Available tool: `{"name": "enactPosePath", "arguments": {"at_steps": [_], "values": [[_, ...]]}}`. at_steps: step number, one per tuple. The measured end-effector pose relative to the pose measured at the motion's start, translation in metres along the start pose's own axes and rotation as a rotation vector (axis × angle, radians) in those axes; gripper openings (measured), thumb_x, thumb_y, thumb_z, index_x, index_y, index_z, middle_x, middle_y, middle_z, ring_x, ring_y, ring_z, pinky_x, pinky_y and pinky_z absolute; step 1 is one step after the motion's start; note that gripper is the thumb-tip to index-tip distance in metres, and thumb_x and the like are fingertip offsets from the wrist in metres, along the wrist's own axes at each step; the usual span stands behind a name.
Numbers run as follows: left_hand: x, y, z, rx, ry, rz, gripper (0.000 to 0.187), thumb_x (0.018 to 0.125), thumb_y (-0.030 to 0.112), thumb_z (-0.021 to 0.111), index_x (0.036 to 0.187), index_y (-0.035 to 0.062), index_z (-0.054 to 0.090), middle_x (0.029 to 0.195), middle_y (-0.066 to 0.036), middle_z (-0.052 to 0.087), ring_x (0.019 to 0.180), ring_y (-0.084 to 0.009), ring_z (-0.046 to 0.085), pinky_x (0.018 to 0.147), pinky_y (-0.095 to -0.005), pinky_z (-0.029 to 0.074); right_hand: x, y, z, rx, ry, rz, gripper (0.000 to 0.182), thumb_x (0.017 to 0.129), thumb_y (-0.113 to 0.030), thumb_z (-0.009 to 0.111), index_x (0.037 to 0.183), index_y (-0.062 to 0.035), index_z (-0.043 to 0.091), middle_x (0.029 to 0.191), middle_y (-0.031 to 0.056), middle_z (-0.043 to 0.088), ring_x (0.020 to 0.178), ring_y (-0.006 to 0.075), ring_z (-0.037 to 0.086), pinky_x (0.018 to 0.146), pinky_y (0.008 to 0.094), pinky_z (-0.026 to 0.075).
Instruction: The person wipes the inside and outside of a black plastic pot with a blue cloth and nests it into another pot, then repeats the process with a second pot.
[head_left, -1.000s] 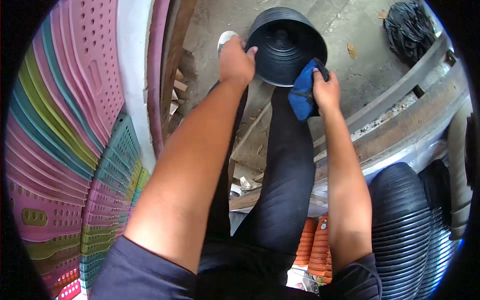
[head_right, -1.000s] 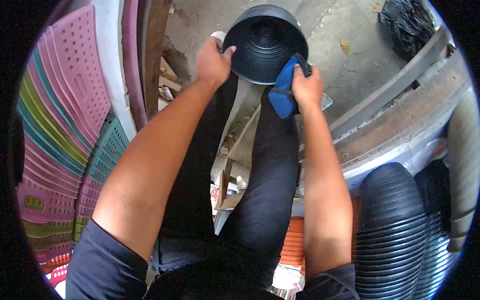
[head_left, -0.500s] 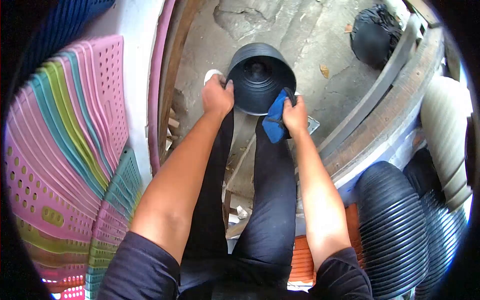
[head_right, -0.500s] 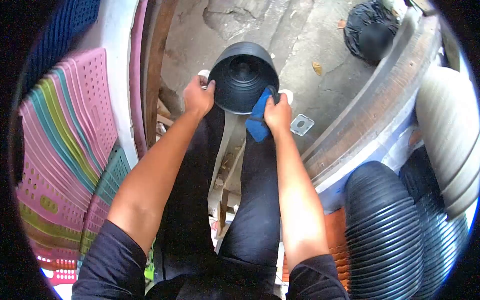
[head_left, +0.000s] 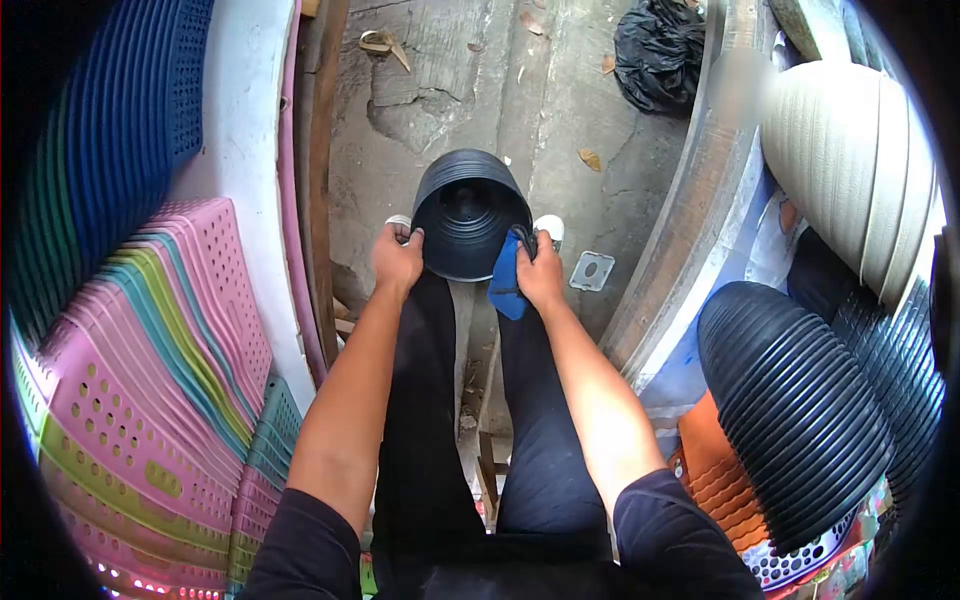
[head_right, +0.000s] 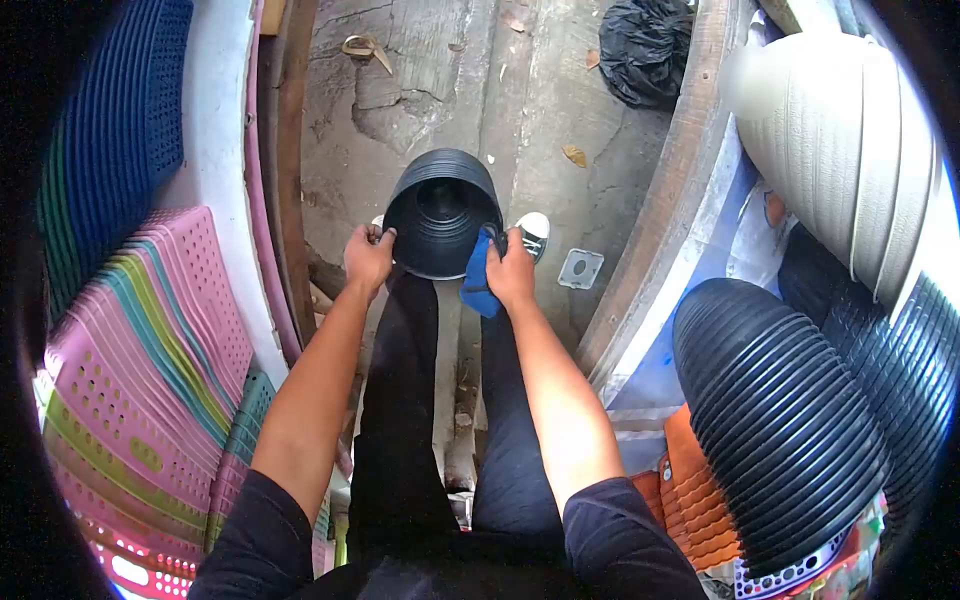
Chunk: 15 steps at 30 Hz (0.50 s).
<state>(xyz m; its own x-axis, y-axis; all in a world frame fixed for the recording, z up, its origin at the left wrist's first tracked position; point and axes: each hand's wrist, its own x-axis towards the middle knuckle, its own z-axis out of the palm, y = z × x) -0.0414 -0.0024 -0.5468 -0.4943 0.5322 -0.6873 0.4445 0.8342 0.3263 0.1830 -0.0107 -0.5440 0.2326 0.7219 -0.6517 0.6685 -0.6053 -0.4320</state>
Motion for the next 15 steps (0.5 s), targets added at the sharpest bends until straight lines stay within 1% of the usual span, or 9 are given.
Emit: {"name": "enactPosePath", "arguments": {"at_steps": [2, 3, 5, 6, 7, 8, 9, 11, 15], "values": [[0.005, -0.005, -0.006, -0.077, -0.114, 0.053, 0.028, 0.078, 0.022, 0.074, 0.089, 0.0009, 0.061, 0.077, -0.013, 0.062, 0.077, -0.0241, 0.063, 0.071, -0.0361, 0.047, 0.001, -0.001, -0.005, -0.018, -0.033, -0.027, 0.03, 0.086, -0.025, 0.061, 0.104, -0.0031, 0.05, 0.092, 0.0287, 0.063, 0.091, 0.0481, 0.059, 0.078, 0.0518, 0.046], [0.005, -0.004, -0.01, -0.073, -0.102, 0.057, 0.028, 0.078, 0.022, 0.074, 0.089, 0.0009, 0.061, 0.077, -0.013, 0.062, 0.077, -0.0241, 0.063, 0.071, -0.0361, 0.047, 0.003, -0.002, -0.008, -0.044, -0.066, -0.05, 0.031, 0.085, -0.025, 0.062, 0.104, -0.0032, 0.05, 0.091, 0.0286, 0.062, 0.091, 0.0477, 0.058, 0.078, 0.0517, 0.046], [-0.001, -0.001, -0.011, 0.082, -0.047, 0.169, 0.025, 0.075, 0.014, 0.075, 0.088, 0.0, 0.06, 0.078, -0.014, 0.063, 0.074, -0.026, 0.063, 0.07, -0.0381, 0.049, 0.007, -0.013, -0.013, -0.066, -0.07, -0.039, 0.033, 0.083, -0.024, 0.066, 0.104, -0.0032, 0.051, 0.096, 0.0271, 0.062, 0.093, 0.045, 0.058, 0.079, 0.0499, 0.046], [-0.002, -0.002, -0.005, -0.04, -0.014, 0.168, 0.024, 0.073, 0.01, 0.075, 0.088, -0.0003, 0.06, 0.076, -0.012, 0.063, 0.072, -0.024, 0.062, 0.068, -0.0376, 0.05, 0.008, -0.021, -0.016, -0.045, 0.004, -0.076, 0.033, 0.081, -0.022, 0.067, 0.103, -0.0031, 0.051, 0.099, 0.0259, 0.061, 0.095, 0.0437, 0.058, 0.08, 0.0492, 0.046], [-0.002, -0.004, -0.002, -0.042, -0.007, 0.166, 0.024, 0.073, 0.01, 0.075, 0.088, -0.0003, 0.06, 0.076, -0.012, 0.063, 0.072, -0.024, 0.062, 0.068, -0.0376, 0.05, 0.009, -0.027, -0.021, -0.026, 0.078, -0.109, 0.034, 0.08, -0.021, 0.069, 0.103, -0.003, 0.052, 0.102, 0.0248, 0.06, 0.096, 0.0424, 0.058, 0.081, 0.0484, 0.046], [-0.004, 0.0, -0.001, -0.077, -0.021, 0.127, 0.022, 0.073, 0.009, 0.074, 0.088, -0.0001, 0.06, 0.076, -0.012, 0.063, 0.071, -0.0236, 0.062, 0.068, -0.0371, 0.05, 0.014, -0.029, -0.024, -0.071, 0.063, -0.081, 0.035, 0.077, -0.019, 0.072, 0.102, -0.0024, 0.053, 0.105, 0.0219, 0.06, 0.099, 0.0403, 0.057, 0.082, 0.0472, 0.045], [-0.007, 0.003, 0.001, -0.113, -0.036, 0.087, 0.021, 0.073, 0.008, 0.073, 0.089, 0.0001, 0.061, 0.075, -0.011, 0.063, 0.07, -0.0232, 0.062, 0.067, -0.0366, 0.05, 0.021, -0.029, -0.026, -0.076, 0.061, -0.085, 0.035, 0.077, -0.019, 0.072, 0.102, -0.0024, 0.053, 0.105, 0.0219, 0.06, 0.099, 0.0403, 0.057, 0.082, 0.0472, 0.045], [-0.014, 0.005, 0.004, -0.13, 0.005, 0.091, 0.02, 0.074, 0.007, 0.071, 0.089, 0.0003, 0.061, 0.075, -0.011, 0.063, 0.069, -0.0233, 0.062, 0.067, -0.0363, 0.05, 0.032, -0.031, -0.028, -0.187, -0.005, -0.088, 0.034, 0.076, -0.017, 0.071, 0.101, -0.002, 0.053, 0.103, 0.0208, 0.06, 0.098, 0.0406, 0.057, 0.082, 0.0474, 0.045], [-0.015, 0.005, 0.008, -0.096, 0.106, 0.133, 0.017, 0.074, 0.006, 0.069, 0.089, 0.0006, 0.061, 0.077, -0.012, 0.065, 0.069, -0.024, 0.064, 0.068, -0.0362, 0.051, 0.034, -0.028, -0.027, -0.186, -0.04, -0.09, 0.035, 0.075, -0.012, 0.07, 0.105, -0.0022, 0.054, 0.105, 0.0204, 0.061, 0.1, 0.0406, 0.057, 0.084, 0.0462, 0.045]]}}
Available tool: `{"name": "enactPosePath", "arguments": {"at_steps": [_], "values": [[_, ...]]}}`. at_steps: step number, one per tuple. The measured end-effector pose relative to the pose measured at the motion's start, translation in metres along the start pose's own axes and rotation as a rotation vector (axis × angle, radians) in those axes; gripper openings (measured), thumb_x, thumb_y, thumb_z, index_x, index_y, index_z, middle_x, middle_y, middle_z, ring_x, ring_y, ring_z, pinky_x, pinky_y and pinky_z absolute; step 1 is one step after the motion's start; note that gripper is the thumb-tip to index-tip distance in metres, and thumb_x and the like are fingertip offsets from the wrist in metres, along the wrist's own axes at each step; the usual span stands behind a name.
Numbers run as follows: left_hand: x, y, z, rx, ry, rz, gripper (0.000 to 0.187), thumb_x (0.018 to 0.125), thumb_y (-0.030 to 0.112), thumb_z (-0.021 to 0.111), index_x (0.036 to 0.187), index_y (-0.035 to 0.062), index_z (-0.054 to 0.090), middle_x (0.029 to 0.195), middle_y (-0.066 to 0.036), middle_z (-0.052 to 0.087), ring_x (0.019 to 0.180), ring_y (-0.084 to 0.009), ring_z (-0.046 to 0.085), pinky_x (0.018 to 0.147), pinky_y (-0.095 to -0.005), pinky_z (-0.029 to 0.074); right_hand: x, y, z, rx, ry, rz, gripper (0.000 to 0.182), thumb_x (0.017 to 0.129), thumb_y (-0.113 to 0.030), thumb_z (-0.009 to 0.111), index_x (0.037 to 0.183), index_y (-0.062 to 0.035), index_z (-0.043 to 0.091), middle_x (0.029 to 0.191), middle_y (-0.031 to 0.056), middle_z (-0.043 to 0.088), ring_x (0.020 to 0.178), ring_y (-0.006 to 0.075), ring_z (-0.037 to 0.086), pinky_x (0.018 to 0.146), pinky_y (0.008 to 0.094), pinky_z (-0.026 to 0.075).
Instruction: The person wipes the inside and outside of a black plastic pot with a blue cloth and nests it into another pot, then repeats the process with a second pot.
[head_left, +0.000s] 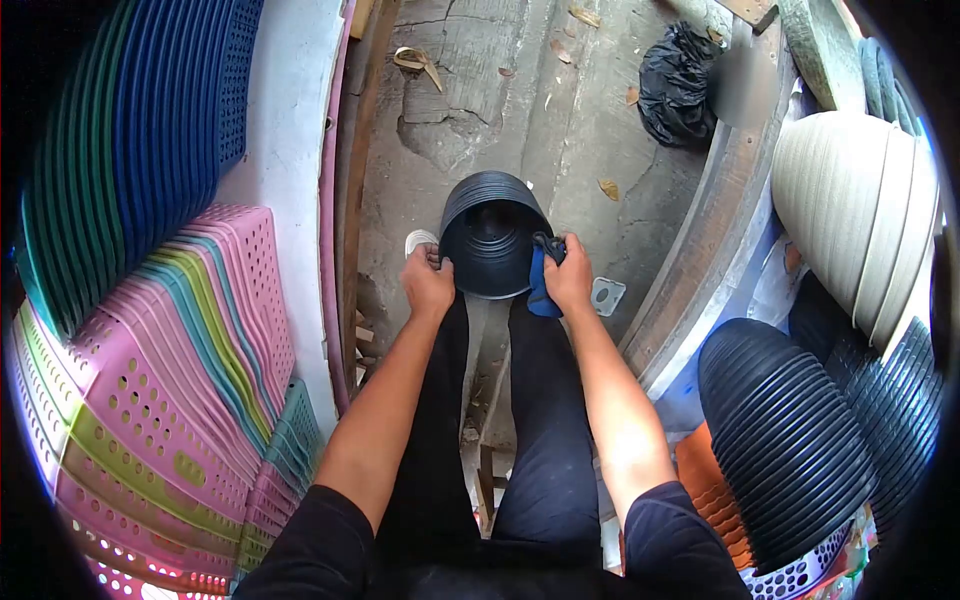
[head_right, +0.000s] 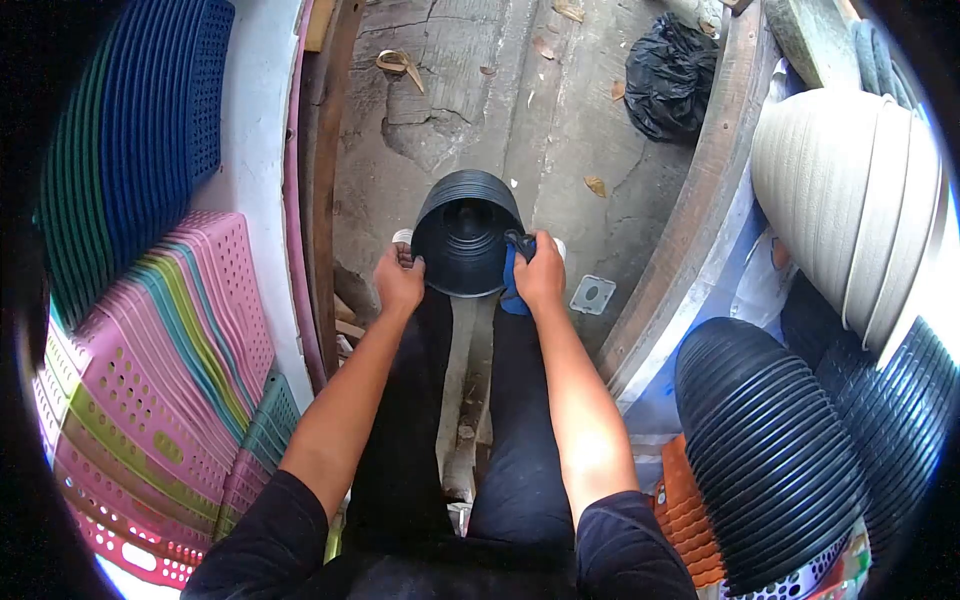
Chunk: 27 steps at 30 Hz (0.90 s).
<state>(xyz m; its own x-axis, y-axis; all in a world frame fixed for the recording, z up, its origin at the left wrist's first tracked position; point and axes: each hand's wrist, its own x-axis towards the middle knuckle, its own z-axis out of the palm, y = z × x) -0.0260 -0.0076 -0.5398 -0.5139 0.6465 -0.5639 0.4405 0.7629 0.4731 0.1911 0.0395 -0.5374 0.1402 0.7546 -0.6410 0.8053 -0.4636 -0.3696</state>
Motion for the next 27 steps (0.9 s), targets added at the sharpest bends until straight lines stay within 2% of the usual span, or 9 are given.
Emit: {"name": "enactPosePath", "arguments": {"at_steps": [3, 13, 16, 19, 21, 22, 24, 25, 27], "values": [[-0.003, 0.013, -0.004, 0.003, -0.011, -0.101, 0.017, 0.075, 0.006, 0.068, 0.089, 0.0011, 0.061, 0.078, -0.012, 0.065, 0.071, -0.0246, 0.064, 0.069, -0.0368, 0.051, -0.003, 0.007, 0.007, 0.07, 0.096, -0.056, 0.039, 0.074, -0.008, 0.068, 0.111, -0.0036, 0.054, 0.107, 0.0198, 0.061, 0.103, 0.0399, 0.057, 0.086, 0.0452, 0.046], [-0.008, 0.007, -0.004, -0.045, -0.061, -0.072, 0.018, 0.076, 0.007, 0.067, 0.089, 0.0006, 0.057, 0.078, -0.014, 0.059, 0.07, -0.0274, 0.058, 0.067, -0.0369, 0.047, -0.021, -0.003, 0.002, 0.238, 0.136, -0.047, 0.047, 0.074, -0.004, 0.068, 0.118, -0.0067, 0.054, 0.114, 0.0163, 0.061, 0.108, 0.0352, 0.058, 0.09, 0.0405, 0.046], [-0.014, -0.003, -0.003, -0.057, -0.061, -0.014, 0.016, 0.078, 0.007, 0.066, 0.088, 0.0006, 0.055, 0.082, -0.014, 0.056, 0.074, -0.024, 0.055, 0.069, -0.0362, 0.045, -0.035, -0.001, -0.007, 0.317, 0.147, -0.053, 0.043, 0.074, -0.005, 0.069, 0.115, -0.0057, 0.057, 0.111, 0.017, 0.062, 0.105, 0.0354, 0.059, 0.088, 0.0395, 0.047], [-0.019, -0.01, -0.014, -0.262, -0.111, -0.066, 0.019, 0.08, 0.009, 0.065, 0.095, 0.0026, 0.055, 0.087, -0.008, 0.062, 0.08, -0.0159, 0.059, 0.074, -0.0289, 0.045, -0.053, -0.006, -0.033, 0.39, 0.131, 0.009, 0.034, 0.075, -0.008, 0.068, 0.108, -0.0042, 0.06, 0.1, 0.0182, 0.065, 0.095, 0.0333, 0.063, 0.082, 0.0374, 0.048], [-0.026, -0.001, -0.033, -0.686, -0.378, -0.108, 0.038, 0.079, 0.014, 0.067, 0.114, 0.0049, 0.053, 0.108, -0.011, 0.06, 0.097, -0.0193, 0.058, 0.087, -0.0315, 0.044, -0.069, -0.023, -0.064, 0.409, 0.078, 0.076, 0.03, 0.076, -0.011, 0.067, 0.105, -0.0041, 0.061, 0.087, 0.0173, 0.066, 0.077, 0.0285, 0.065, 0.072, 0.0363, 0.049], [-0.031, 0.005, -0.044, -0.691, -0.372, -0.089, 0.038, 0.079, 0.014, 0.067, 0.114, 0.0049, 0.053, 0.108, -0.011, 0.06, 0.097, -0.0193, 0.058, 0.087, -0.0315, 0.044, -0.076, -0.025, -0.075, 0.415, 0.089, 0.061, 0.03, 0.076, -0.011, 0.067, 0.105, -0.0041, 0.061, 0.087, 0.0173, 0.066, 0.077, 0.0285, 0.065, 0.072, 0.0363, 0.049], [-0.048, 0.037, -0.082, -0.889, -0.6, -0.127, 0.064, 0.08, 0.016, 0.068, 0.136, 0.0098, 0.039, 0.133, -0.015, 0.045, 0.119, -0.0258, 0.048, 0.102, -0.0354, 0.035, -0.092, -0.028, -0.1, 0.415, 0.066, -0.067, 0.031, 0.076, -0.012, 0.066, 0.105, -0.0046, 0.061, 0.083, 0.0163, 0.066, 0.063, 0.0258, 0.06, 0.065, 0.0364, 0.048], [-0.056, 0.056, -0.107, -0.999, -0.813, -0.167, 0.091, 0.075, 0.033, 0.072, 0.147, 0.0121, 0.021, 0.146, -0.017, 0.03, 0.133, -0.029, 0.035, 0.109, -0.039, 0.029, -0.106, -0.054, -0.133, 0.337, -0.035, 0.005, 0.03, 0.076, -0.013, 0.065, 0.104, -0.0044, 0.062, 0.083, 0.0167, 0.066, 0.062, 0.0252, 0.06, 0.064, 0.0355, 0.048], [-0.076, 0.087, -0.146, -1.04, -0.907, -0.143, 0.1, 0.07, 0.04, 0.073, 0.149, 0.0129, 0.018, 0.148, -0.016, 0.029, 0.135, -0.029, 0.032, 0.111, -0.0398, 0.027, -0.124, -0.057, -0.15, 0.383, -0.021, -0.063, 0.029, 0.076, -0.013, 0.065, 0.104, -0.0041, 0.062, 0.083, 0.0176, 0.066, 0.067, 0.0246, 0.062, 0.067, 0.0347, 0.048]]}}
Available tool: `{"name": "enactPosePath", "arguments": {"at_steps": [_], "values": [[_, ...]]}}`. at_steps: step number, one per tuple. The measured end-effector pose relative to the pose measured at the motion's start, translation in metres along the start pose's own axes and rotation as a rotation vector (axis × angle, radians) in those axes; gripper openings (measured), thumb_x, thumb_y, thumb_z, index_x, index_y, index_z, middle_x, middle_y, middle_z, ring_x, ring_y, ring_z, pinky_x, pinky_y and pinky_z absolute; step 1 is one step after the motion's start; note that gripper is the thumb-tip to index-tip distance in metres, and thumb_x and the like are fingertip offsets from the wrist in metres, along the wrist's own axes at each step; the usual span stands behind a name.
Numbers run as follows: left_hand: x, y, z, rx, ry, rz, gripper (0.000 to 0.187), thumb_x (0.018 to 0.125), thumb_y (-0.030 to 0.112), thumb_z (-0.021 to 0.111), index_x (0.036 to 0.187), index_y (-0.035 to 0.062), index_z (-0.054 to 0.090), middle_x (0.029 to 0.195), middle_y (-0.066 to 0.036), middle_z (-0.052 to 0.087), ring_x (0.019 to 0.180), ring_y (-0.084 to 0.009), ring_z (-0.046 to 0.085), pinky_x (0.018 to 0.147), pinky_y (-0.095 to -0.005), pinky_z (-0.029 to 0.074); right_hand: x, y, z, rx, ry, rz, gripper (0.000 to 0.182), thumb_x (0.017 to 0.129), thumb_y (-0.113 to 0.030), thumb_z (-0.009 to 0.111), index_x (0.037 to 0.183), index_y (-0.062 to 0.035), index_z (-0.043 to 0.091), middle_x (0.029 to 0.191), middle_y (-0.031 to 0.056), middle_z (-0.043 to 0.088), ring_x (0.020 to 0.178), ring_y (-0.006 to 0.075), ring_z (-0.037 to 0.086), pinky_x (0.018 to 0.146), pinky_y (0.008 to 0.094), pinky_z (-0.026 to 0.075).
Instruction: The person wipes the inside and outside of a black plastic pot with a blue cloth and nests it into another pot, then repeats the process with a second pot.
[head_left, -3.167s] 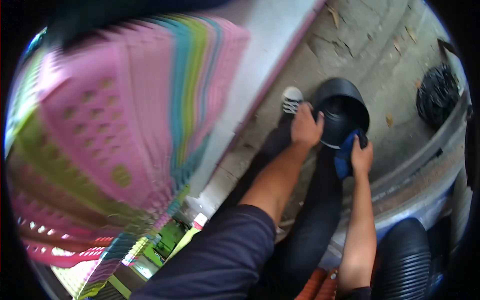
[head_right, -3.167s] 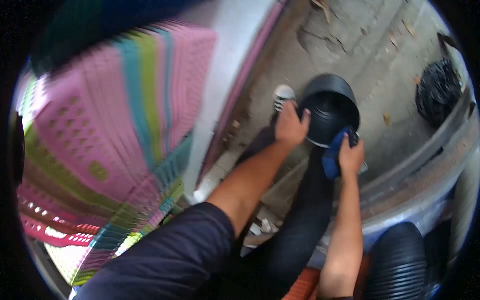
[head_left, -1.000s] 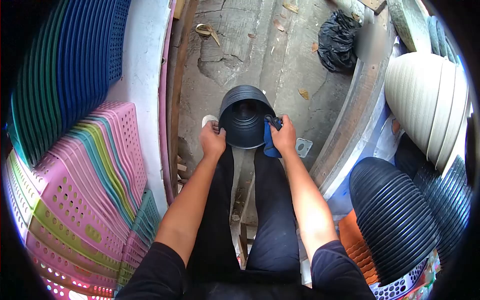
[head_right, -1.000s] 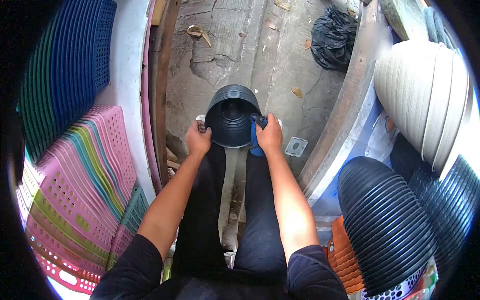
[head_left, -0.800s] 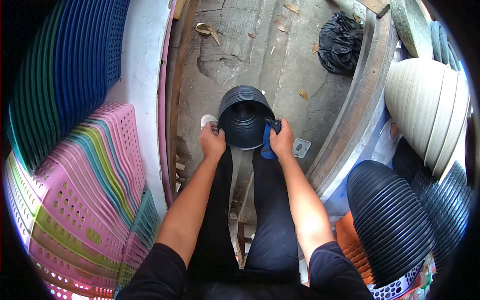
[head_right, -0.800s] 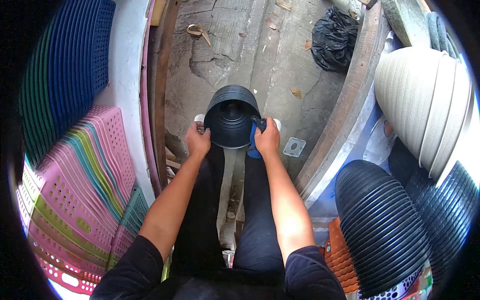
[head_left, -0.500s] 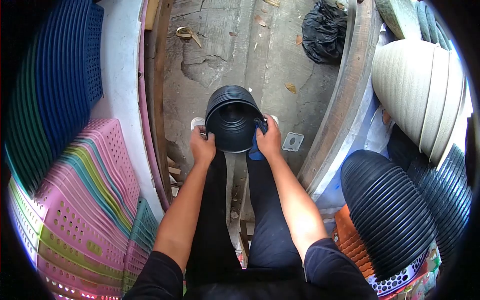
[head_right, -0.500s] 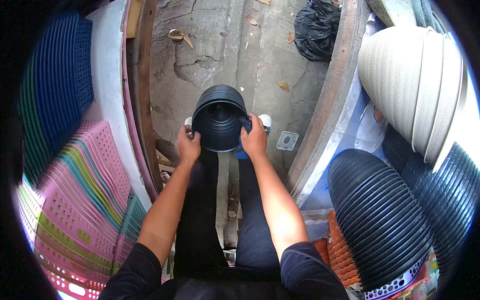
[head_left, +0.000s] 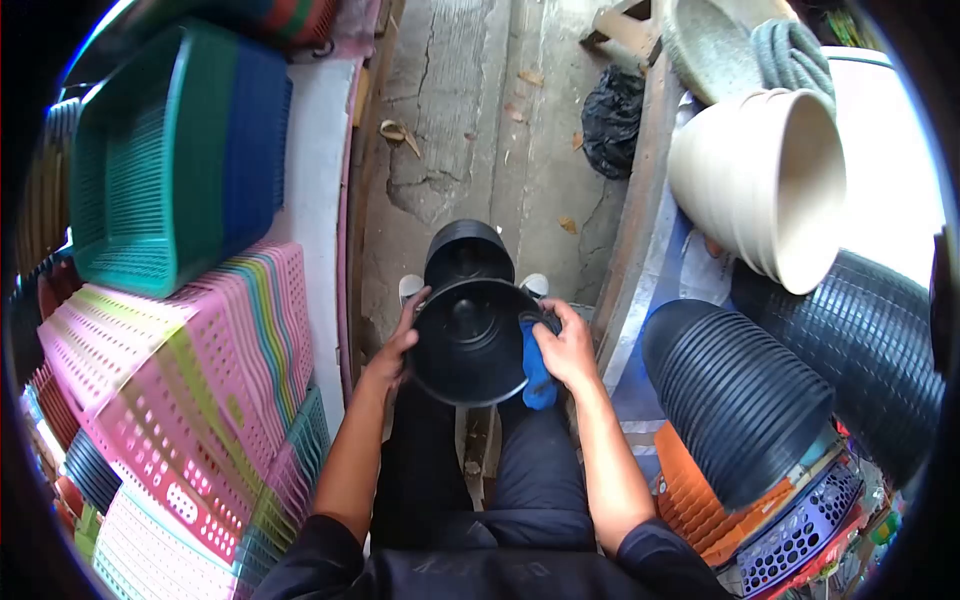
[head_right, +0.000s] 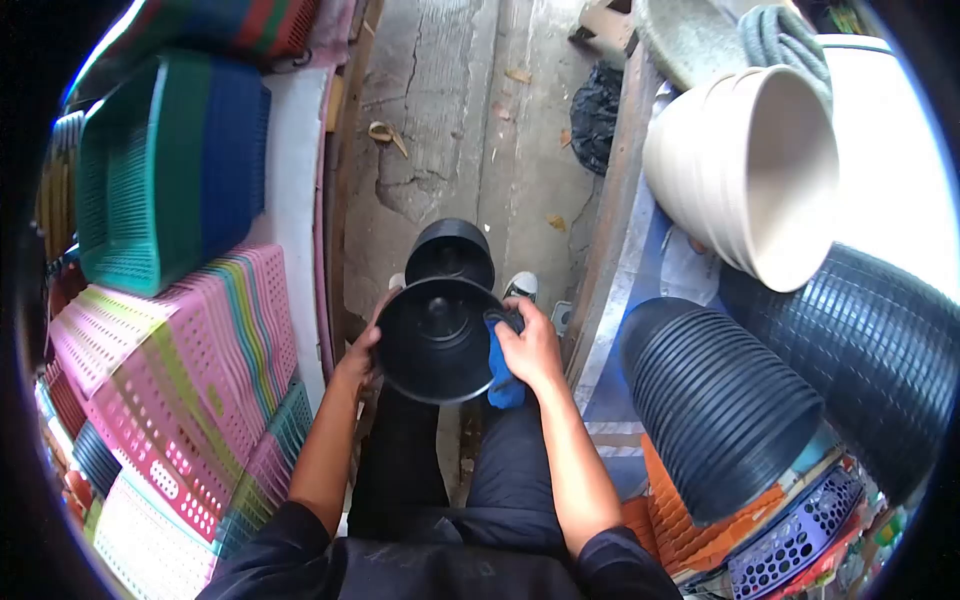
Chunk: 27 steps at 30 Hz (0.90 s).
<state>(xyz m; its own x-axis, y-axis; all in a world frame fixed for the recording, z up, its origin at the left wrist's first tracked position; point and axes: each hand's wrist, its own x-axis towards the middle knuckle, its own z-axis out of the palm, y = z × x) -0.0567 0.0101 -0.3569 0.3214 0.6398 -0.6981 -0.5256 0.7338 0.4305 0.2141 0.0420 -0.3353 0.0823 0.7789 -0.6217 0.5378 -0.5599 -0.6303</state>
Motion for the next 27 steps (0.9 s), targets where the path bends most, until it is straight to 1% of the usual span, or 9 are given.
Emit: {"name": "enactPosePath", "arguments": {"at_steps": [4, 10, 14, 18, 20, 23, 24, 26, 27], "values": [[-0.05, 0.018, 0.023, 0.085, -0.14, -0.123, 0.119, 0.06, 0.053, 0.075, 0.152, 0.014, 0.009, 0.151, -0.016, 0.024, 0.14, -0.0299, 0.025, 0.114, -0.0417, 0.023, -0.034, -0.05, -0.039, 0.079, -0.065, -0.084, 0.03, 0.076, -0.013, 0.064, 0.103, -0.0015, 0.063, 0.089, 0.0184, 0.068, 0.085, 0.0236, 0.067, 0.076, 0.0343, 0.05], [-0.116, 0.038, 0.078, 0.1, -0.001, 0.196, 0.115, 0.063, 0.047, 0.074, 0.151, 0.0126, 0.009, 0.15, -0.014, 0.022, 0.139, -0.0298, 0.025, 0.113, -0.0441, 0.022, -0.087, -0.083, -0.092, 0.126, -0.061, -0.182, 0.054, 0.08, -0.016, 0.071, 0.124, 0.0084, 0.051, 0.113, 0.0186, 0.064, 0.104, 0.0243, 0.062, 0.094, 0.0328, 0.045], [-0.164, 0.06, 0.115, 0.095, 0.096, 0.434, 0.109, 0.067, 0.044, 0.074, 0.15, 0.0132, 0.01, 0.147, -0.015, 0.025, 0.137, -0.0302, 0.026, 0.112, -0.0431, 0.024, -0.157, -0.164, -0.145, 0.405, -0.171, -0.218, 0.042, 0.083, -0.005, 0.065, 0.122, 0.005, 0.055, 0.109, 0.0125, 0.065, 0.1, 0.0179, 0.062, 0.092, 0.0312, 0.046], [-0.201, 0.088, 0.154, 0.087, 0.1, 0.601, 0.108, 0.07, 0.041, 0.073, 0.15, 0.0117, 0.006, 0.146, -0.016, 0.026, 0.135, -0.0297, 0.03, 0.111, -0.0418, 0.026, -0.228, -0.242, -0.149, 0.29, 0.007, -0.741, 0.054, 0.083, -0.003, 0.06, 0.135, 0.0004, 0.045, 0.131, 0.019, 0.053, 0.115, 0.026, 0.056, 0.099, 0.0339, 0.042], [-0.223, 0.098, 0.178, 0.026, 0.051, 0.679, 0.109, 0.07, 0.042, 0.073, 0.149, 0.0095, 0.005, 0.146, -0.015, 0.026, 0.135, -0.029, 0.029, 0.112, -0.0413, 0.026, -0.258, -0.277, -0.144, -0.249, 0.094, -1.156, 0.065, 0.08, -0.004, 0.06, 0.14, -0.0008, 0.038, 0.142, 0.0246, 0.039, 0.12, 0.0372, 0.051, 0.102, 0.0391, 0.04], [-0.242, 0.109, 0.206, -0.038, -0.026, 0.79, 0.111, 0.068, 0.045, 0.073, 0.149, 0.0081, 0.007, 0.147, -0.017, 0.025, 0.137, -0.0287, 0.027, 0.113, -0.0411, 0.023, -0.249, -0.284, -0.103, -0.388, 0.072, -1.263, 0.068, 0.076, -0.009, 0.064, 0.139, -0.0021, 0.04, 0.141, 0.0261, 0.038, 0.119, 0.0434, 0.048, 0.102, 0.0438, 0.039], [-0.245, 0.111, 0.209, -0.048, -0.026, 0.801, 0.111, 0.068, 0.045, 0.073, 0.149, 0.0081, 0.007, 0.147, -0.017, 0.025, 0.137, -0.0287, 0.027, 0.113, -0.0411, 0.023, -0.249, -0.286, -0.096, -0.398, 0.067, -1.273, 0.068, 0.076, -0.009, 0.064, 0.139, -0.0021, 0.04, 0.141, 0.0261, 0.038, 0.119, 0.0434, 0.048, 0.102, 0.0438, 0.039], [-0.252, 0.115, 0.213, 0.165, -0.007, 0.912, 0.114, 0.065, 0.049, 0.075, 0.149, 0.007, 0.009, 0.146, -0.018, 0.024, 0.137, -0.0281, 0.025, 0.113, -0.0403, 0.02, -0.246, -0.291, -0.088, -0.584, -0.152, -0.749, 0.074, 0.073, -0.016, 0.067, 0.139, -0.0003, 0.037, 0.135, 0.0283, 0.041, 0.119, 0.0451, 0.046, 0.103, 0.0497, 0.036], [-0.252, 0.116, 0.215, 0.164, -0.006, 0.925, 0.114, 0.065, 0.049, 0.075, 0.149, 0.007, 0.009, 0.146, -0.018, 0.024, 0.137, -0.0281, 0.025, 0.113, -0.0403, 0.02, -0.239, -0.29, -0.087, -0.588, -0.149, -0.761, 0.074, 0.073, -0.016, 0.067, 0.139, -0.0003, 0.037, 0.135, 0.0283, 0.041, 0.119, 0.0451, 0.046, 0.103, 0.0497, 0.036]]}}
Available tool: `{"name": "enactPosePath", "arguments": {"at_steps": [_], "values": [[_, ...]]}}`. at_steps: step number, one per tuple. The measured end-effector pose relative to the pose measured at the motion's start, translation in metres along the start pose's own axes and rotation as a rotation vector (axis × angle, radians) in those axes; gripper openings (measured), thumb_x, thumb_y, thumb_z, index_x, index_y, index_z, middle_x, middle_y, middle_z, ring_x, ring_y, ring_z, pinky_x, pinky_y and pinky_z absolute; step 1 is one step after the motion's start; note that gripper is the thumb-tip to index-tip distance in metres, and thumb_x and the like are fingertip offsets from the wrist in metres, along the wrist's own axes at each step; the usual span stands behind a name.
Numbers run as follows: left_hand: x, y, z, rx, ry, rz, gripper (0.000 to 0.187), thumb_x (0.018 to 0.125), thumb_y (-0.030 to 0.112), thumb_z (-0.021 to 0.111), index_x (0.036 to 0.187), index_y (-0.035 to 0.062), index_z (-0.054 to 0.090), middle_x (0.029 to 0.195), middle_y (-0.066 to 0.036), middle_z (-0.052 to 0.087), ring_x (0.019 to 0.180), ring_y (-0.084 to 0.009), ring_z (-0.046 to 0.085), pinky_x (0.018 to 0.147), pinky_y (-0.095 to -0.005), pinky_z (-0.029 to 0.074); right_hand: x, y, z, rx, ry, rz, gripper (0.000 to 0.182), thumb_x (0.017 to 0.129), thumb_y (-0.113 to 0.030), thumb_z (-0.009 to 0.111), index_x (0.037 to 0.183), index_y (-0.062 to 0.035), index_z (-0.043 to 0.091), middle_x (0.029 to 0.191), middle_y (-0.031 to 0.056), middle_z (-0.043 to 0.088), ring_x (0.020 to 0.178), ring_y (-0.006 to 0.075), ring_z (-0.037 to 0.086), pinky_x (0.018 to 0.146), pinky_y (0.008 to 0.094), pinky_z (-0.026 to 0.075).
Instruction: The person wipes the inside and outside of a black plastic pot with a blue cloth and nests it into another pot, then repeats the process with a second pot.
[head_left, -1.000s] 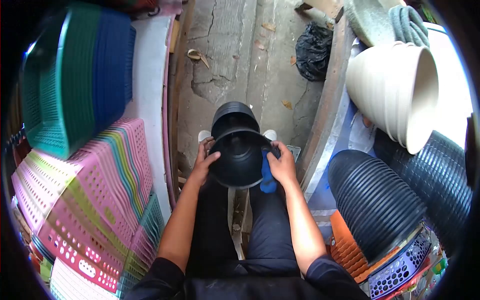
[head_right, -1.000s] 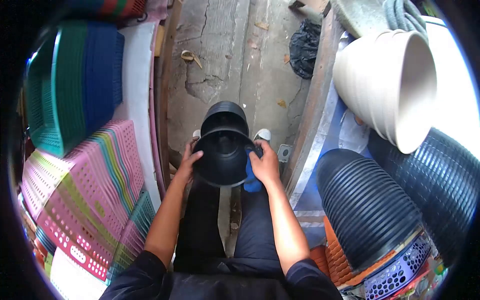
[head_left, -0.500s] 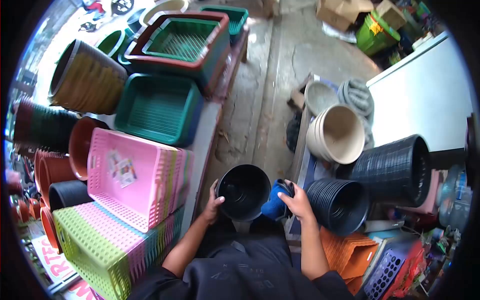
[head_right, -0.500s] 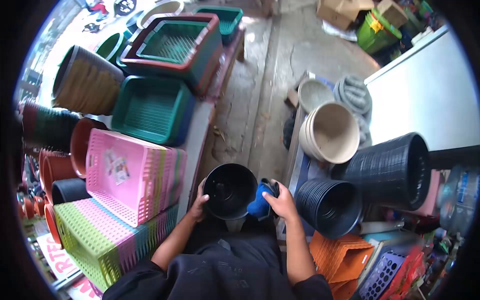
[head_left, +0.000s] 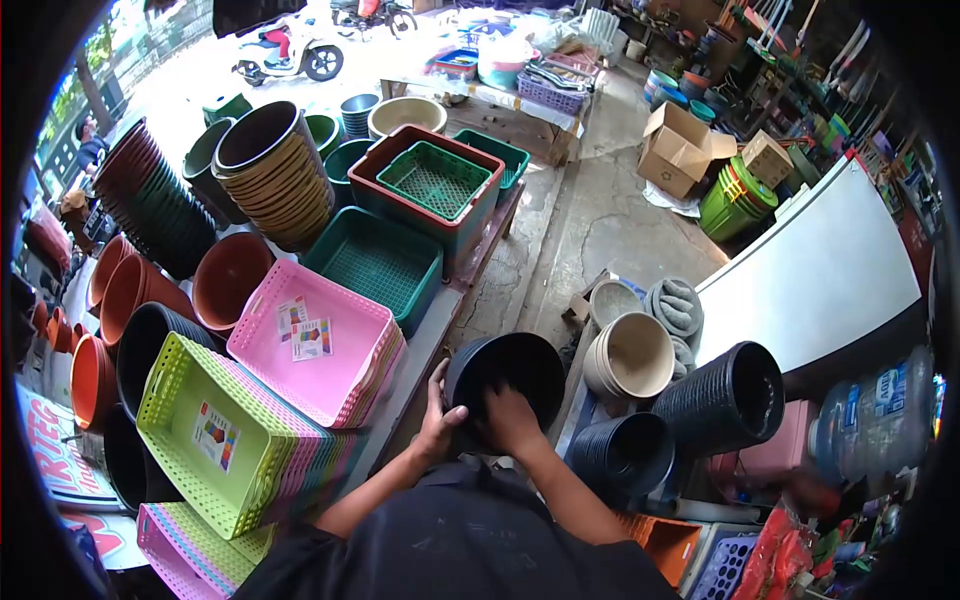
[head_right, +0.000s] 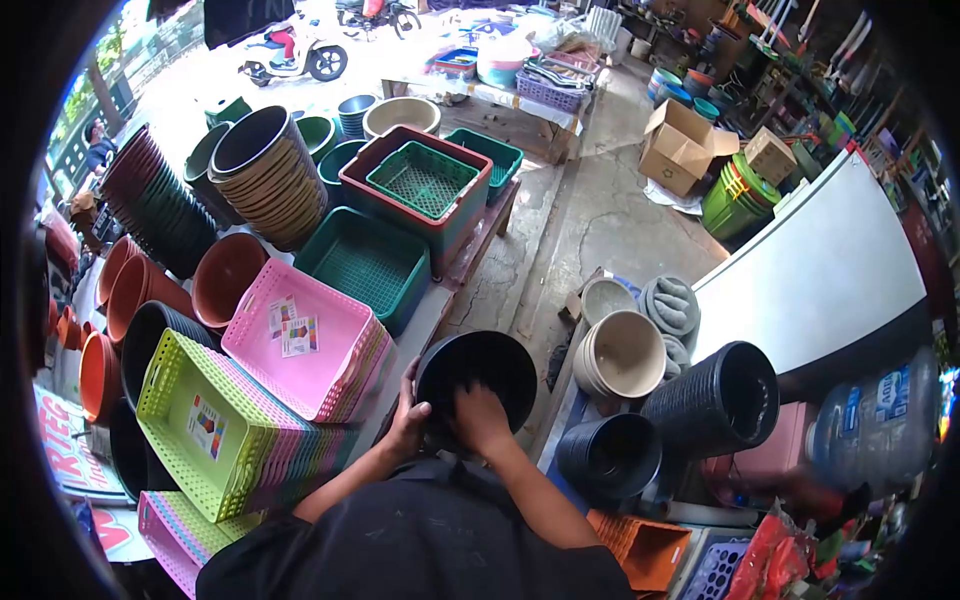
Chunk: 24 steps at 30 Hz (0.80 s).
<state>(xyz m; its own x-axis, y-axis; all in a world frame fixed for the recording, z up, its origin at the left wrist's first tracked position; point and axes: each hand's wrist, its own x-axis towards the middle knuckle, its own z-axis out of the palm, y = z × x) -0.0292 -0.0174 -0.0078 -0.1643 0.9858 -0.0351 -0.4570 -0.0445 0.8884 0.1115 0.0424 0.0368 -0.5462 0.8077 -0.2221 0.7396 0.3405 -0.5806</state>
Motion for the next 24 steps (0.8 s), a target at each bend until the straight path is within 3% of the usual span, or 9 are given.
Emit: {"name": "enactPosePath", "arguments": {"at_steps": [6, 9, 11, 15, 17, 18, 20, 22, 24], "values": [[-0.01, 0.008, 0.014, -0.061, 0.016, -0.006, 0.115, 0.062, 0.05, 0.076, 0.148, 0.0068, 0.012, 0.147, -0.017, 0.022, 0.137, -0.0288, 0.024, 0.114, -0.0395, 0.017, -0.007, 0.007, 0.005, -0.389, 0.078, -0.186, 0.068, 0.076, -0.028, 0.064, 0.133, 0.0008, 0.042, 0.124, 0.0297, 0.05, 0.111, 0.0416, 0.053, 0.097, 0.0502, 0.04], [-0.012, 0.005, 0.014, 0.007, 0.054, -0.003, 0.116, 0.061, 0.051, 0.075, 0.148, 0.0069, 0.012, 0.146, -0.017, 0.021, 0.137, -0.0287, 0.024, 0.114, -0.0398, 0.017, 0.01, 0.031, 0.032, -0.195, 0.005, -0.062, 0.064, 0.076, -0.023, 0.063, 0.132, 0.0002, 0.044, 0.121, 0.031, 0.052, 0.112, 0.0416, 0.053, 0.099, 0.0481, 0.04], [-0.011, -0.002, 0.011, -0.033, 0.051, 0.011, 0.117, 0.061, 0.052, 0.076, 0.148, 0.0069, 0.012, 0.146, -0.017, 0.022, 0.137, -0.0286, 0.024, 0.114, -0.0399, 0.017, 0.023, 0.047, 0.047, -0.013, 0.019, -0.362, 0.063, 0.075, -0.017, 0.061, 0.133, -0.0012, 0.045, 0.126, 0.0295, 0.05, 0.115, 0.0375, 0.054, 0.097, 0.047, 0.042], [-0.009, 0.006, 0.002, -0.072, 0.074, 0.054, 0.12, 0.059, 0.053, 0.078, 0.148, 0.0075, 0.012, 0.145, -0.016, 0.025, 0.136, -0.0288, 0.027, 0.113, -0.0405, 0.02, 0.01, 0.012, 0.003, 0.213, -0.186, -0.523, 0.055, 0.074, -0.016, 0.057, 0.126, 0.0021, 0.051, 0.119, 0.0283, 0.056, 0.11, 0.0365, 0.057, 0.095, 0.0467, 0.044], [-0.008, 0.022, 0.006, -0.085, 0.08, 0.039, 0.123, 0.058, 0.045, 0.083, 0.15, 0.0103, 0.009, 0.144, -0.017, 0.027, 0.134, -0.029, 0.03, 0.112, -0.0408, 0.023, 0.007, 0.009, -0.013, -0.329, -0.359, -0.25, 0.042, 0.072, -0.019, 0.057, 0.11, -0.0007, 0.062, 0.102, 0.0236, 0.065, 0.094, 0.0384, 0.063, 0.092, 0.0455, 0.045], [-0.006, 0.023, 0.009, -0.084, 0.082, 0.053, 0.123, 0.058, 0.045, 0.083, 0.15, 0.0103, 0.009, 0.144, -0.017, 0.027, 0.134, -0.029, 0.03, 0.112, -0.0408, 0.023, 0.009, 0.013, -0.016, -0.336, -0.353, -0.261, 0.042, 0.072, -0.019, 0.057, 0.11, -0.0007, 0.062, 0.102, 0.0236, 0.065, 0.094, 0.0384, 0.063, 0.092, 0.0455, 0.045], [-0.008, 0.02, 0.016, -0.124, 0.053, 0.011, 0.129, 0.056, 0.041, 0.087, 0.151, 0.0134, 0.005, 0.147, -0.017, 0.024, 0.136, -0.0291, 0.027, 0.113, -0.0407, 0.023, 0.016, 0.026, -0.016, -0.625, -0.095, -0.246, 0.033, 0.076, -0.021, 0.056, 0.102, -0.0041, 0.065, 0.093, 0.0185, 0.068, 0.09, 0.0359, 0.065, 0.085, 0.0472, 0.048], [-0.003, 0.014, 0.019, 0.021, 0.069, 0.065, 0.133, 0.053, 0.04, 0.088, 0.152, 0.0156, 0.003, 0.149, -0.016, 0.021, 0.138, -0.0293, 0.025, 0.113, -0.0408, 0.022, 0.03, 0.032, -0.015, -0.653, 0.051, -0.295, 0.028, 0.077, -0.022, 0.057, 0.097, -0.0042, 0.065, 0.091, 0.0191, 0.068, 0.087, 0.035, 0.066, 0.083, 0.0494, 0.048], [-0.001, 0.032, 0.033, -0.108, 0.071, 0.034, 0.132, 0.052, 0.041, 0.088, 0.152, 0.0166, 0.005, 0.15, -0.016, 0.018, 0.138, -0.0298, 0.023, 0.113, -0.0421, 0.023, 0.046, 0.016, -0.023, -0.295, -0.17, -0.154, 0.028, 0.08, -0.023, 0.057, 0.098, -0.0029, 0.065, 0.092, 0.0188, 0.068, 0.091, 0.0369, 0.065, 0.088, 0.0485, 0.047]]}}
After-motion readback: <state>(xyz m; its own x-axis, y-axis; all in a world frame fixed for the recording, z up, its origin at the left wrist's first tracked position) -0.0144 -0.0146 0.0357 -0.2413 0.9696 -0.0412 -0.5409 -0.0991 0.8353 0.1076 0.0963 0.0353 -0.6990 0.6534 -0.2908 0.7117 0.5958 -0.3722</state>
